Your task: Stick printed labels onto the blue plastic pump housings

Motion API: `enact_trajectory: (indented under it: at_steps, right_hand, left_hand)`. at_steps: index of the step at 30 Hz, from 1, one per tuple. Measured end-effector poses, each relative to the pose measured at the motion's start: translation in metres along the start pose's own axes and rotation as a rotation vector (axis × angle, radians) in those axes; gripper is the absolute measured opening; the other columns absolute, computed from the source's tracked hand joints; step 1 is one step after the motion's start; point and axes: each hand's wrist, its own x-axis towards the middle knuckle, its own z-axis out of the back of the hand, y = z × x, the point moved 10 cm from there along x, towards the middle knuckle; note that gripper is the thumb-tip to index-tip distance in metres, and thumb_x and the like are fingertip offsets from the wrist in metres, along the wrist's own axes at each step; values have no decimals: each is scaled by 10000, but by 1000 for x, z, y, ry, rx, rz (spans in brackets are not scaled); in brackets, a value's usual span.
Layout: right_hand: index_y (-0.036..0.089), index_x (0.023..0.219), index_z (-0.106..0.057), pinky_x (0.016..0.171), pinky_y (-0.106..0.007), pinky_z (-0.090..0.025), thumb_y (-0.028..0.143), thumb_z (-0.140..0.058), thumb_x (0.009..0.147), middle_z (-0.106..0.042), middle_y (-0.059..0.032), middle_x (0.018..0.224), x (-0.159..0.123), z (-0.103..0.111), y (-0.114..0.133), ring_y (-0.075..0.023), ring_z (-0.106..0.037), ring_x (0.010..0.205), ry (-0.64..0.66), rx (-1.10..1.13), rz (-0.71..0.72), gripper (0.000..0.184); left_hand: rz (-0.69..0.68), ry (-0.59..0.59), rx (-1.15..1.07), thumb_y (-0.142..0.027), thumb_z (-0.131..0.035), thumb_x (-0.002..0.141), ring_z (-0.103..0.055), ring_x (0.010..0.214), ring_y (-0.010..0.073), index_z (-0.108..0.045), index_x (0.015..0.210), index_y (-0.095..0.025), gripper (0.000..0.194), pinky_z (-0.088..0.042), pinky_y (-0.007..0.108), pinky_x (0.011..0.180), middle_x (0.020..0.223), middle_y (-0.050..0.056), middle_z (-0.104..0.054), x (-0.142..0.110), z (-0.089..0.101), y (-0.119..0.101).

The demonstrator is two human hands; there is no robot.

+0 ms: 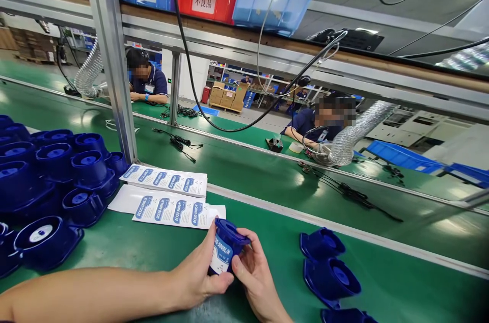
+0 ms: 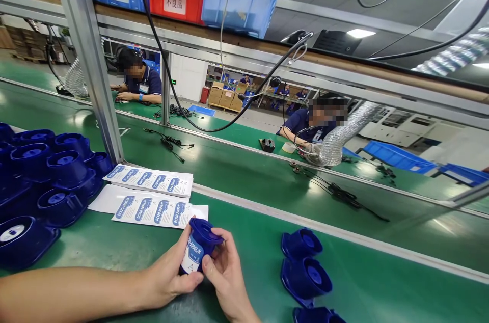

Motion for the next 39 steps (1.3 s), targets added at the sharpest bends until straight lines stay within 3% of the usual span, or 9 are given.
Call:
enact_trajectory:
  at_steps: [3,7,10,14,19,25,28,33,39]
  right_hand:
    - [360,1341,-579,1090,-506,-498,553,-912,805,-728,-98,1313,2,2,-4,-349,-677,1234,0,100,-53,660]
    - [377,1397,-554,1120,-588,-475,575,-943,735,-730,-123,1344,-1,-3,-10,-405,-668,1287,34,191,-131,793]
    - [368,1352,-597,1116,-593,-474,591,-927,744,-752,-124,1297,-4,-10,-9,-405,-686,1251,92,176,-133,727]
    - [345,1274,-669,1063,-532,-508,573,-910,782,-752,-114,1255,-4,-12,-4,-365,-702,1167,122,55,-64,594]
    - [339,1214,-737,966,-441,-565,479,-933,806,-754,-82,1178,-4,-11,3,-295,-704,1059,92,10,-2,474]
    - [321,1238,-766,939,-438,-607,457,-957,795,-759,-96,1224,-6,-13,9,-300,-731,1052,85,10,27,502]
    - [301,1255,-757,894,-424,-627,457,-946,814,-757,-108,1238,-7,-14,7,-292,-745,1025,87,-39,21,504]
    - [291,1320,-717,999,-450,-629,500,-873,892,-719,-124,1369,-9,-18,5,-312,-749,1143,137,-180,37,502]
    - [311,1451,-649,1082,-458,-612,534,-693,1026,-656,-144,1479,-15,-25,7,-318,-712,1278,215,-391,109,482]
  left_hand:
    - [71,34,-206,-565,-817,874,-565,1380,395,-67,1743,-232,1195,-427,572,1207,1538,194,-557,3,3,11]
    - [189,-12,-577,-651,-685,958,-628,1328,342,-349,1680,-328,860,-431,565,1195,1503,125,-583,8,10,24]
    - [252,-37,-629,-658,-762,906,-696,1189,303,-499,1588,-351,793,-496,508,1107,1378,91,-652,10,11,30]
    - [235,-88,-584,-717,-821,821,-705,1064,276,-638,1450,-270,793,-537,417,978,1207,88,-713,10,18,33]
    - [262,-96,-567,-750,-802,818,-710,1077,307,-646,1457,-199,858,-524,437,998,1222,127,-749,8,22,39]
    - [259,-69,-526,-797,-794,787,-704,1104,340,-596,1506,-173,973,-503,474,1025,1217,143,-762,9,22,36]
    - [235,-50,-486,-788,-834,749,-683,1120,341,-637,1434,-163,947,-497,456,1018,1223,142,-742,10,19,30]
    - [177,-22,-409,-789,-850,727,-651,1045,300,-702,1241,-123,854,-485,398,952,1102,116,-723,10,15,17]
    - [168,-28,-401,-791,-832,751,-625,1051,276,-634,1281,-125,873,-475,387,965,1119,104,-693,6,14,17]
